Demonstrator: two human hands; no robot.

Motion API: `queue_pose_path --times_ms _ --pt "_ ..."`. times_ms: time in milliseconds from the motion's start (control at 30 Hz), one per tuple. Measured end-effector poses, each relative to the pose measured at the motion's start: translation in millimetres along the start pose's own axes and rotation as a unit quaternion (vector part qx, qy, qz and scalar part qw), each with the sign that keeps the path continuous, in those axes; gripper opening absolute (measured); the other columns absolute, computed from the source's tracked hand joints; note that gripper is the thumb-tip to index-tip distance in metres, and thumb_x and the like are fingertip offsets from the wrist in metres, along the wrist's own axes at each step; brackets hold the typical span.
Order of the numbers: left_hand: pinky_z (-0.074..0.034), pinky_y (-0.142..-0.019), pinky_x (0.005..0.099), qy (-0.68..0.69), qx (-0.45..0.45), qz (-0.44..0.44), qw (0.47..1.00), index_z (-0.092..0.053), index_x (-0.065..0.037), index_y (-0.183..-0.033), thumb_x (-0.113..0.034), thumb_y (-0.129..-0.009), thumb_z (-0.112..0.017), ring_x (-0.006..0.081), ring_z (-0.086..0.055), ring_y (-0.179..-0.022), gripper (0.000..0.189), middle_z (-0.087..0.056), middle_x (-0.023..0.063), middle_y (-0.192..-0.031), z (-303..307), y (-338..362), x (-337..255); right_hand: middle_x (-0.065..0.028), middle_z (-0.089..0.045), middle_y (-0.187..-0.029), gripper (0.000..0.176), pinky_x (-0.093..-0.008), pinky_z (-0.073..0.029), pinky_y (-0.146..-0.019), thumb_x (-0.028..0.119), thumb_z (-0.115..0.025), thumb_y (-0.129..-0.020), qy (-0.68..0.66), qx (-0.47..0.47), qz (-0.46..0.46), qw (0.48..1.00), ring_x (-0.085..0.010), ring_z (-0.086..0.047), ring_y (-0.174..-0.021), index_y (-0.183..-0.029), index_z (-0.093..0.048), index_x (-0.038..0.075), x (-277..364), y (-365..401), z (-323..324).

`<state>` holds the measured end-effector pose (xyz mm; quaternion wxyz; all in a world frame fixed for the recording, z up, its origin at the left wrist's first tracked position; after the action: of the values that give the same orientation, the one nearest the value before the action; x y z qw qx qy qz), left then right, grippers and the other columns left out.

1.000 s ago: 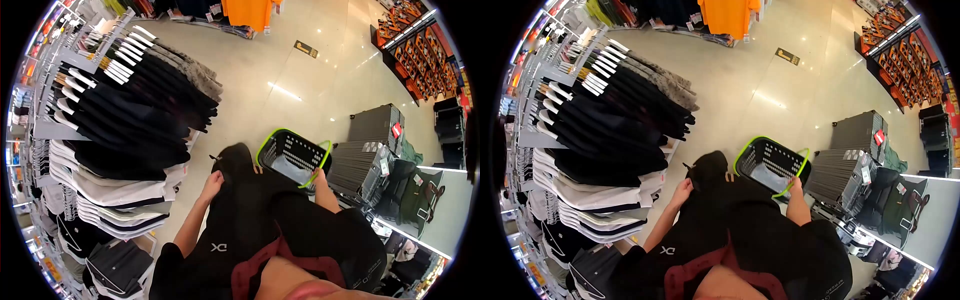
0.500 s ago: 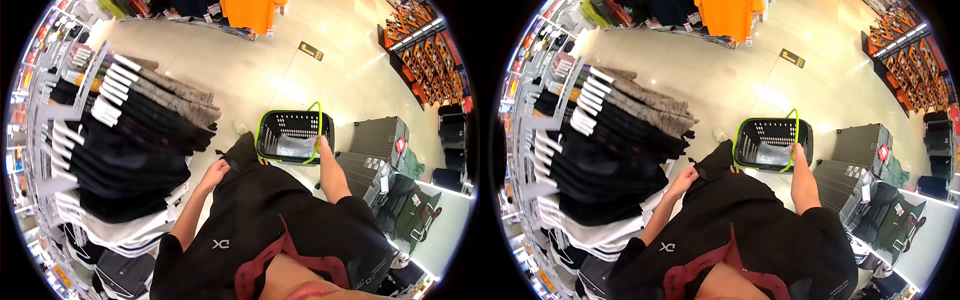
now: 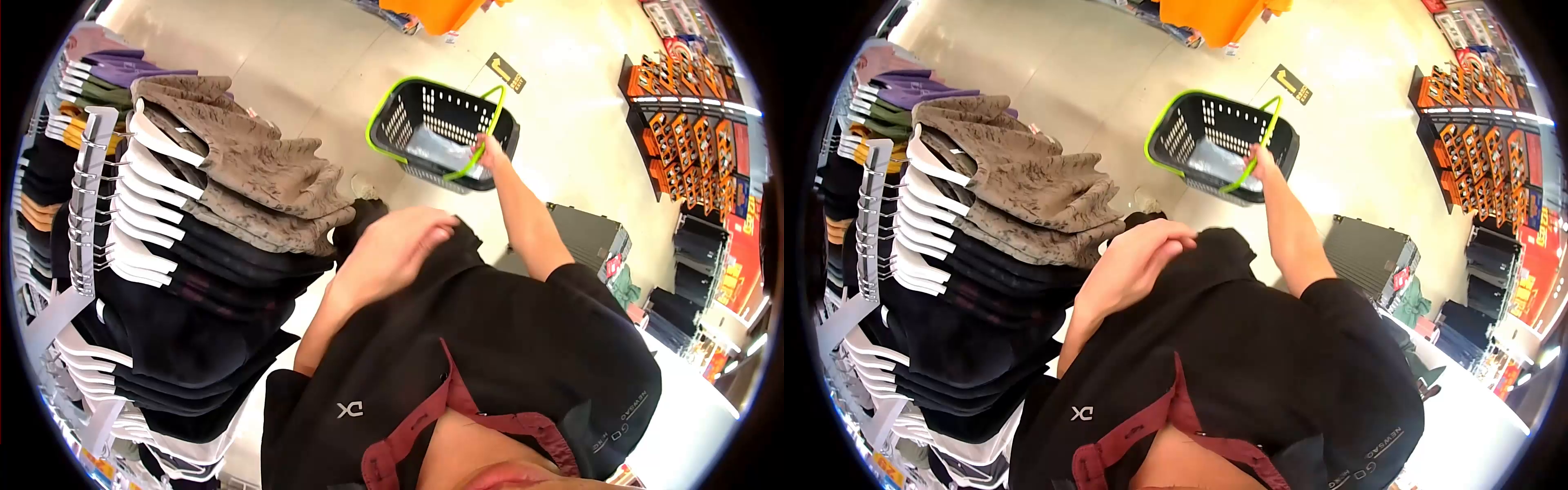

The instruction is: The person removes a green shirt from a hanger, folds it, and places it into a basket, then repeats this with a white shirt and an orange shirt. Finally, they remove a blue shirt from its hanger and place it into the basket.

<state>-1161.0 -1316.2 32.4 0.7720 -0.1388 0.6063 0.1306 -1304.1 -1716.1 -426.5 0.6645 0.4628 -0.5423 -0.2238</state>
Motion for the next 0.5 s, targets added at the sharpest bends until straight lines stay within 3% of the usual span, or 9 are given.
queue_pose_path --times_ms 67,133,200,233,300,333,400,433,500 --pt "-0.054 -0.083 0.037 0.223 -0.014 -0.108 0.969 -0.069 0.002 -0.098 -0.029 -0.095 -0.064 0.0288 -0.068 -0.091 0.032 -0.071 0.0158 -0.099 33.0 -9.2 -64.4 -0.0055 -0.047 -0.068 0.021 -0.0546 -0.047 -0.069 0.024 -0.067 -0.086 0.002 0.023 0.004 1.0 -0.0285 -0.057 -0.071 -0.074 -0.052 0.016 28.0 -7.9 -45.9" --pt "-0.058 -0.065 0.038 0.437 -0.056 -0.347 0.828 -0.069 0.006 -0.09 -0.052 -0.095 -0.054 0.0288 -0.069 -0.069 0.06 -0.071 0.0177 -0.086 35.0 -13.3 -106.6 -0.0068 -0.048 -0.069 0.017 -0.0507 -0.048 -0.063 0.023 -0.066 -0.087 0.0 0.046 0.023 0.999 -0.0291 -0.056 -0.068 -0.08 -0.054 0.014 50.4 -19.7 -89.1" --pt "-0.048 -0.047 0.034 0.376 -0.031 -0.36 0.853 -0.062 0.004 -0.074 -0.035 -0.088 -0.061 0.0253 -0.061 -0.061 0.042 -0.064 0.0122 -0.072 49.3 -22.6 -136.7 -0.0081 -0.047 -0.066 0.015 -0.0501 -0.048 -0.064 0.021 -0.063 -0.088 -0.001 0.091 0.023 0.996 -0.0301 -0.057 -0.07 -0.081 -0.054 0.011 72.9 -28.7 -134.7" --pt "-0.042 -0.048 0.0323 0.349 -0.084 -0.425 0.831 -0.064 -0.01 -0.096 -0.067 -0.097 -0.039 0.0219 -0.057 -0.059 0.062 -0.056 0.0058 -0.081 44.8 -28.7 -149.3 -0.0087 -0.047 -0.064 0.016 -0.05 -0.048 -0.065 0.02 -0.062 -0.088 -0.027 0.133 0.019 0.991 -0.0306 -0.058 -0.071 -0.078 -0.053 0.01 77.0 -38.5 -152.5" --pt "-0.041 -0.045 0.033 0.402 -0.071 -0.487 0.772 -0.062 -0.008 -0.091 -0.072 -0.094 -0.036 0.0226 -0.055 -0.053 0.069 -0.056 0.0085 -0.081 30.4 -46.7 -140.8 -0.0093 -0.047 -0.062 0.02 -0.0492 -0.049 -0.07 0.018 -0.059 -0.087 -0.045 0.151 -0.018 0.987 -0.0322 -0.059 -0.072 -0.072 -0.049 0.01 84.6 -32.8 -196.1" --pt "-0.044 -0.053 0.028 0.354 -0.039 -0.541 0.762 -0.06 -0.01 -0.085 -0.057 -0.097 -0.053 0.0169 -0.059 -0.065 0.049 -0.058 0.0042 -0.083 40.3 -58.3 -134.9 -0.0096 -0.047 -0.062 0.021 -0.049 -0.05 -0.072 0.018 -0.058 -0.087 -0.057 0.157 -0.045 0.985 -0.0328 -0.059 -0.072 -0.07 -0.048 0.01 80.3 -36.3 -213.6" --pt "-0.044 -0.044 0.0369 0.428 0.002 -0.412 0.804 -0.061 0.002 -0.066 -0.023 -0.075 -0.064 0.0245 -0.06 -0.06 0.026 -0.058 0.0118 -0.063 54.5 -82.6 -115.9 -0.0085 -0.048 -0.061 0.022 -0.0486 -0.05 -0.076 0.018 -0.057 -0.086 -0.065 0.192 -0.012 0.979 -0.0323 -0.059 -0.071 -0.068 -0.046 0.013 94.5 -39.6 -252.6" --pt "-0.044 -0.044 0.0369 0.419 0.005 -0.424 0.803 -0.061 0.002 -0.066 -0.023 -0.075 -0.064 0.0245 -0.06 -0.06 0.026 -0.058 0.0118 -0.063 60.4 -95.9 -106.5 -0.0075 -0.047 -0.061 0.022 -0.0494 -0.051 -0.078 0.019 -0.057 -0.087 -0.091 0.242 0.026 0.966 -0.0303 -0.057 -0.069 -0.068 -0.047 0.014 95.6 -48.2 -267.1" --pt "-0.047 -0.056 0.041 -0.015 0.045 -0.145 0.988 -0.063 -0.01 -0.071 -0.013 -0.076 -0.066 0.0283 -0.06 -0.066 0.006 -0.062 0.0078 -0.073 48.7 -141.6 -50.5 -0.0066 -0.048 -0.066 0.027 -0.0512 -0.051 -0.075 0.03 -0.054 -0.095 -0.119 0.254 -0.019 0.96 -0.0291 -0.054 -0.067 -0.072 -0.05 0.016 76.0 -96.6 -277.8"
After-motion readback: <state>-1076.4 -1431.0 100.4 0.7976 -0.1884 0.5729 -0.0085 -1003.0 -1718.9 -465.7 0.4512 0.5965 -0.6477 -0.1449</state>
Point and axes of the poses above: each hand's wrist, its own y-axis away from the middle knuckle, its own z-axis out of the back of the hand, x = y × z, the point moved 5 cm from there along -y, towards the middle knuckle
